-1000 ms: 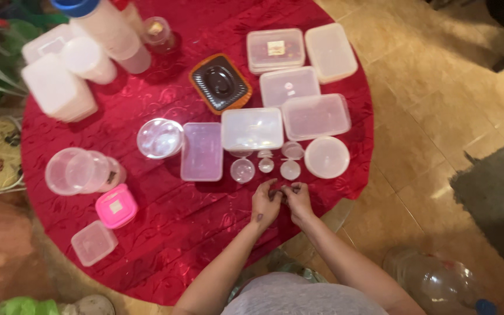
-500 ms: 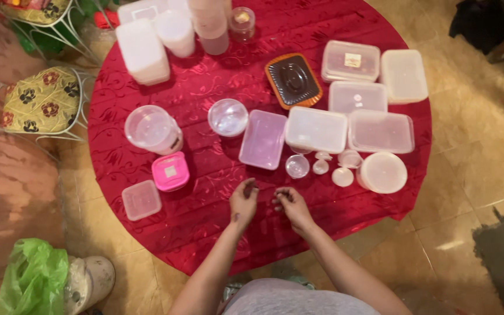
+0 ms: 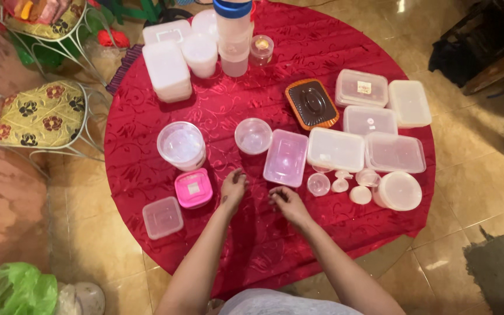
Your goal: The person opens and closes various plastic containers and lids on a red tablecloth, separating lids from bases and stacking them. The person handles small round containers, rectangular containers, and assorted lids, placing them in piles on the table.
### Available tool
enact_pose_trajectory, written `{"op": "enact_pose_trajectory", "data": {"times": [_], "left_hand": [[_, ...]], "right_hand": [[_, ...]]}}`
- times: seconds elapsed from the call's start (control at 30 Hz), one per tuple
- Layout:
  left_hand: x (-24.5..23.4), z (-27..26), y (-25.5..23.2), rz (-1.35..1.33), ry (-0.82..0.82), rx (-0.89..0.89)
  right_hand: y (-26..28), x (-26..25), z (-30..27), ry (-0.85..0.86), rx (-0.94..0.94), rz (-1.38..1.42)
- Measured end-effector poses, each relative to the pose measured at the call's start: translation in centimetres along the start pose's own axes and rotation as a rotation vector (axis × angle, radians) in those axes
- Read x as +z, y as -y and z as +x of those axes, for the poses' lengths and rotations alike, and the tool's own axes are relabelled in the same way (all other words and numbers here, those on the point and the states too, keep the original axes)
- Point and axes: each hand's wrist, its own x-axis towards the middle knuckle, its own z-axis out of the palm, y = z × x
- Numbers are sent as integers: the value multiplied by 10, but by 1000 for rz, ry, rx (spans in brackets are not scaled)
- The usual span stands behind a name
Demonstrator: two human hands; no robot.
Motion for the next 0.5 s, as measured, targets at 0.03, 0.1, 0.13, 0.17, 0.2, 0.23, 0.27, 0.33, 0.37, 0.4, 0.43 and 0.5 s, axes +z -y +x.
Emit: {"op": "enact_pose_trajectory", "data": {"times": [0.03, 0.1, 0.13, 0.17, 0.2, 0.23, 0.27, 0.33, 0.37, 0.4, 0.43, 0.5], "left_hand": [[1, 9, 0, -44, 12, -26], [4, 25, 3, -128, 37, -84], [6, 33, 5, -121, 33, -108], [8, 40, 8, -114, 29, -133], [10, 48, 10, -109, 23, -156], [13, 55, 12, -108, 20, -155], [17, 61, 14, -108, 16, -152], [23, 72, 15, -118, -10, -140], [26, 78, 13, -129, -31, -132], [29, 83, 11, -138, -54, -123], [31, 87, 9, -138, -80, -136], [33, 95, 7, -134, -130, -162]], "right_hand": [[5, 0, 7, -13, -8, 22], [12, 0, 21, -41, -20, 70], [15, 0, 29, -50, -17, 66], [17, 1, 37, -58, -13, 62], [18, 2, 45, -64, -10, 56], [19, 2, 52, -65, -2, 72], [21, 3, 62, -64, 4, 86], [25, 5, 80, -69, 4, 139], [27, 6, 88, -74, -2, 179], [30, 7, 96, -78, -9, 219], [33, 8, 104, -113, -26, 179], [39, 15, 119, -185, -60, 103]]}}
